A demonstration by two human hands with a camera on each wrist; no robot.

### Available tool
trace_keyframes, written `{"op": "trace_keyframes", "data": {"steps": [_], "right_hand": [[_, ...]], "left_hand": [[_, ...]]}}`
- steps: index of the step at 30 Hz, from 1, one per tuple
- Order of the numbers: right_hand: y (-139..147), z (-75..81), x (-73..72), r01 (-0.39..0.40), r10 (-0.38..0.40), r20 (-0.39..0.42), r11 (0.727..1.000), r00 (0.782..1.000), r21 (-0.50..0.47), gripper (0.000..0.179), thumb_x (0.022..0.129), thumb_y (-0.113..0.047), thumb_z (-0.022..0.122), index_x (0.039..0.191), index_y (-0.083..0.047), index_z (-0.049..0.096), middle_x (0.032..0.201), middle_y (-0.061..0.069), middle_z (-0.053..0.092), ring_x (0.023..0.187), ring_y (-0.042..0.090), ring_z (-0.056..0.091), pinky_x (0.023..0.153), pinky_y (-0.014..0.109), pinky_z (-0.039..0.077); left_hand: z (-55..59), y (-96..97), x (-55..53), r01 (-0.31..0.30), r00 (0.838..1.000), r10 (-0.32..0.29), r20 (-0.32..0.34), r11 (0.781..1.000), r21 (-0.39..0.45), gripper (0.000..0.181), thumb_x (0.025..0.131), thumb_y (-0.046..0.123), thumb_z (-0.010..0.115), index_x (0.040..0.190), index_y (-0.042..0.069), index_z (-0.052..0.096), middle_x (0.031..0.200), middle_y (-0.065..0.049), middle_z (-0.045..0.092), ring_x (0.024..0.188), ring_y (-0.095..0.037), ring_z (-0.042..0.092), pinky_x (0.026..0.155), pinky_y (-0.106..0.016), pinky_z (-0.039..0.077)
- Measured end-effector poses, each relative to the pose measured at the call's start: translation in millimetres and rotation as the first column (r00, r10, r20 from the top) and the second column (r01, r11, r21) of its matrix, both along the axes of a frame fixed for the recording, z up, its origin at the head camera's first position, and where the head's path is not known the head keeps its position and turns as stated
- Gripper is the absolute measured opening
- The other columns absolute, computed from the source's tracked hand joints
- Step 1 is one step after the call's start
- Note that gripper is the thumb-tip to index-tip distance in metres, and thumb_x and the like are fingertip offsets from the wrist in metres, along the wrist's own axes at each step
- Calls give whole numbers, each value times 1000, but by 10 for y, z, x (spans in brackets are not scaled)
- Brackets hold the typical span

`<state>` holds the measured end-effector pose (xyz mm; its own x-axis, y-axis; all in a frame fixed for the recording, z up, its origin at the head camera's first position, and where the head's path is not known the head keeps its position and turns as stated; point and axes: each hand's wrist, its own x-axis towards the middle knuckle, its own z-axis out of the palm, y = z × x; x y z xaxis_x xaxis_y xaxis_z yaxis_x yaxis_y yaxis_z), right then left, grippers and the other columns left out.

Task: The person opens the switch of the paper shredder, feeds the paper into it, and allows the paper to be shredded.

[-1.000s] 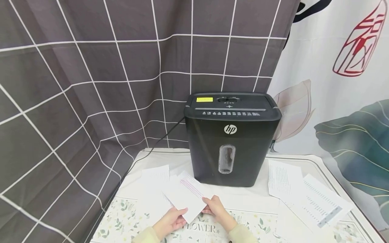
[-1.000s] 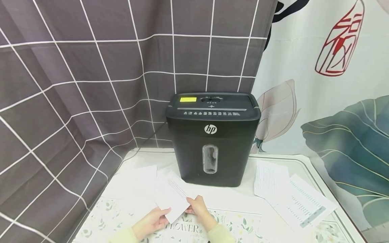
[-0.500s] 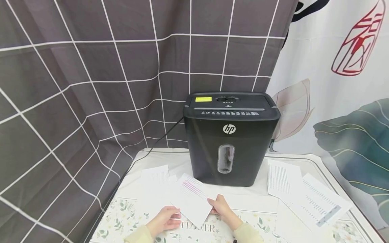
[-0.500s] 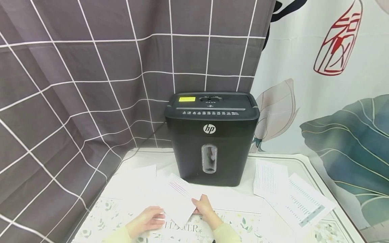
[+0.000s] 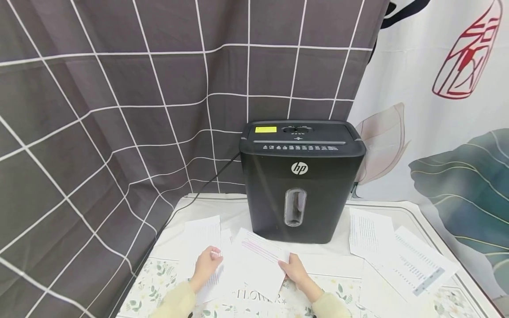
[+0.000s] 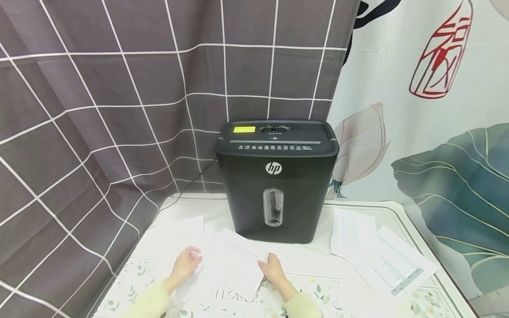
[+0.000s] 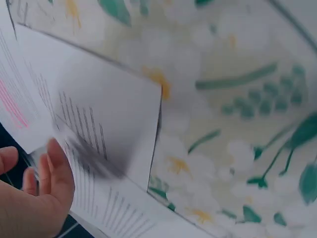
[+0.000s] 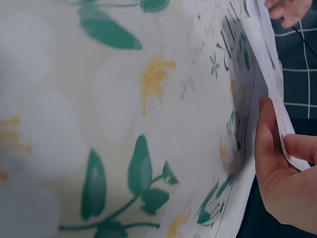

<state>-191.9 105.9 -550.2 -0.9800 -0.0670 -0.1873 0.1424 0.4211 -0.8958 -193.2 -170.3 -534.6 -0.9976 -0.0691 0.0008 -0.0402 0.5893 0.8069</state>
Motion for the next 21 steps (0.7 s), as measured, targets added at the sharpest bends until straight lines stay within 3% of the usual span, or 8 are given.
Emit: {"op": "trace_keyframes", "data": {"steps": [3,5,9,12,17,21], "right_hand": [[41,-4,-6,-24,27,-63,999,998,44,46,92,-12,53,125,18,43,107,29,61,90,41,61,90,51,48],[74,-9,-11,-16,20,-66,998,998,58,47,91,-11,54,125,20,43,100,27,62,72,33,60,80,47,51],[151,-20,-26,9,-7,-28,997,1000,80,57,91,-13,55,129,24,33,123,41,47,106,46,56,100,54,41],[215,11,-31,20,-20,2,997,1000,76,62,92,-13,54,130,27,26,136,46,26,129,57,25,106,61,24],[325,78,-28,-5,6,-20,998,1000,63,56,93,-17,54,128,22,36,134,43,36,129,54,30,107,61,25],[419,116,-23,-31,33,-35,998,999,54,43,92,-20,56,119,14,51,116,31,58,114,44,53,103,54,38]], "left_hand": [[24,-1,-77,57,998,-58,-39,998,-27,30,85,9,64,110,-6,55,95,-19,64,84,-30,62,74,-42,54],[25,6,-121,78,996,-79,-36,997,-16,39,85,11,65,117,-7,53,104,-25,62,94,-38,62,81,-46,53],[-9,22,-187,110,994,-110,-6,993,49,53,86,17,67,126,-10,46,114,-32,57,104,-45,58,87,-49,51],[-51,36,-227,130,991,-133,21,985,111,58,86,19,67,129,-12,43,115,-33,56,105,-46,58,89,-49,51],[-71,66,-239,151,985,-164,59,973,174,60,85,16,67,130,-14,41,111,-32,59,101,-43,60,84,-45,54],[-36,124,-179,184,971,-214,104,953,240,60,85,14,67,132,-13,40,115,-34,58,102,-43,61,81,-41,56]]}}
